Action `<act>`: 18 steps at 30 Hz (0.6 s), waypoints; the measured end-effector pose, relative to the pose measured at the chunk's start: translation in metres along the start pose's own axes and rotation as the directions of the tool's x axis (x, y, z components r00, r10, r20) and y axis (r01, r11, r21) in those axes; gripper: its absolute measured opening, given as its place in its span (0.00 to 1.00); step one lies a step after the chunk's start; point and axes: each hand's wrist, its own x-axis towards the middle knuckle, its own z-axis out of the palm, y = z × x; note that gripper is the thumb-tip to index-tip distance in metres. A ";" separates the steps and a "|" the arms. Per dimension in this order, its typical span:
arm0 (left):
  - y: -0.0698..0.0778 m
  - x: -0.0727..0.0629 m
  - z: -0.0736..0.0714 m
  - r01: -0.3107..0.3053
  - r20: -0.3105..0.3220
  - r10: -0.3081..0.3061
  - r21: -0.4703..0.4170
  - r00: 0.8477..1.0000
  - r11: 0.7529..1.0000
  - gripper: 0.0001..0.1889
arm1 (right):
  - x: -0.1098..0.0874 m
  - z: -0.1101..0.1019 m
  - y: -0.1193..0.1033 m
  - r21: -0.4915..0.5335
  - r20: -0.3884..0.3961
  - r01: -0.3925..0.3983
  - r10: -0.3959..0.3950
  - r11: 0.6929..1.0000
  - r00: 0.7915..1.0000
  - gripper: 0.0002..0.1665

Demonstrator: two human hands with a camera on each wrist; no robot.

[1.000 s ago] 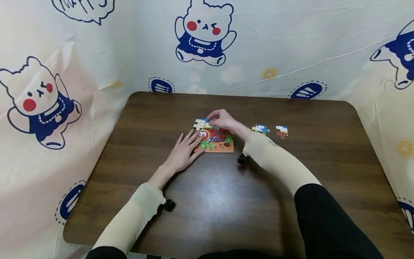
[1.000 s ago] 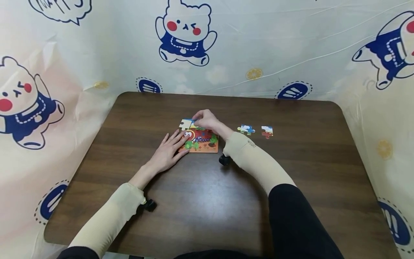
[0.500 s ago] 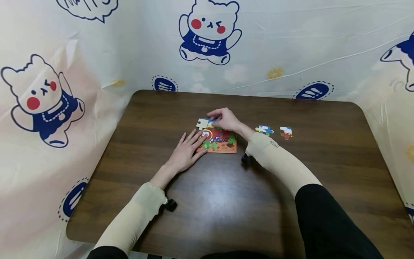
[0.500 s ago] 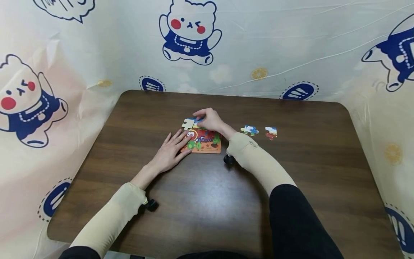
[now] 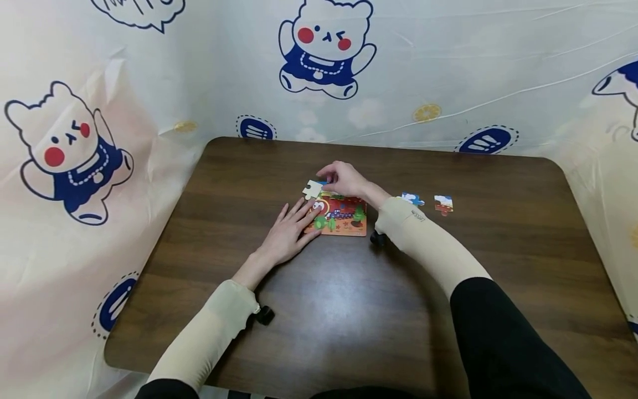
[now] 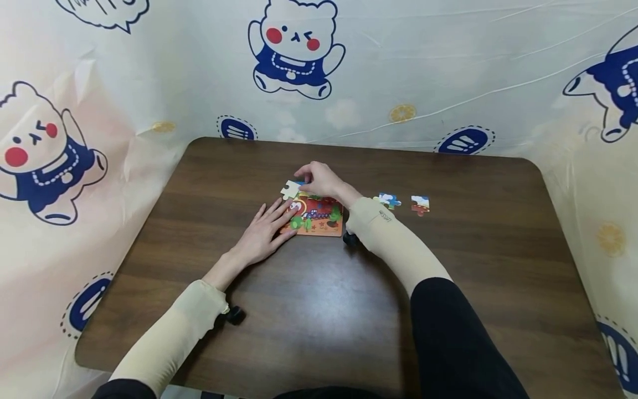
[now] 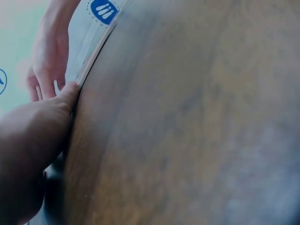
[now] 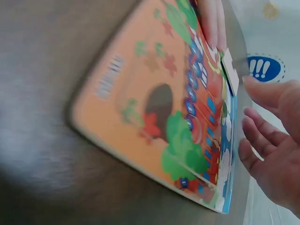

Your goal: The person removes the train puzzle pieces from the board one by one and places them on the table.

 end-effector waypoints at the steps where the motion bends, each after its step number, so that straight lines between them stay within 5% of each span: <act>1: 0.000 0.000 -0.001 -0.001 0.000 0.001 0.004 1.000 1.000 0.36 | 0.004 0.000 0.001 -0.017 0.012 0.014 -0.014 1.000 1.000 0.25; 10: 0.000 -0.001 -0.005 -0.018 0.010 0.018 0.027 1.000 0.999 0.36 | 0.026 0.005 0.005 -0.049 0.077 0.013 -0.009 0.999 0.997 0.28; 18: 0.001 -0.001 -0.006 -0.013 0.007 0.013 0.019 1.000 1.000 0.36 | 0.024 0.000 0.014 0.141 0.042 -0.016 0.010 0.990 0.999 0.16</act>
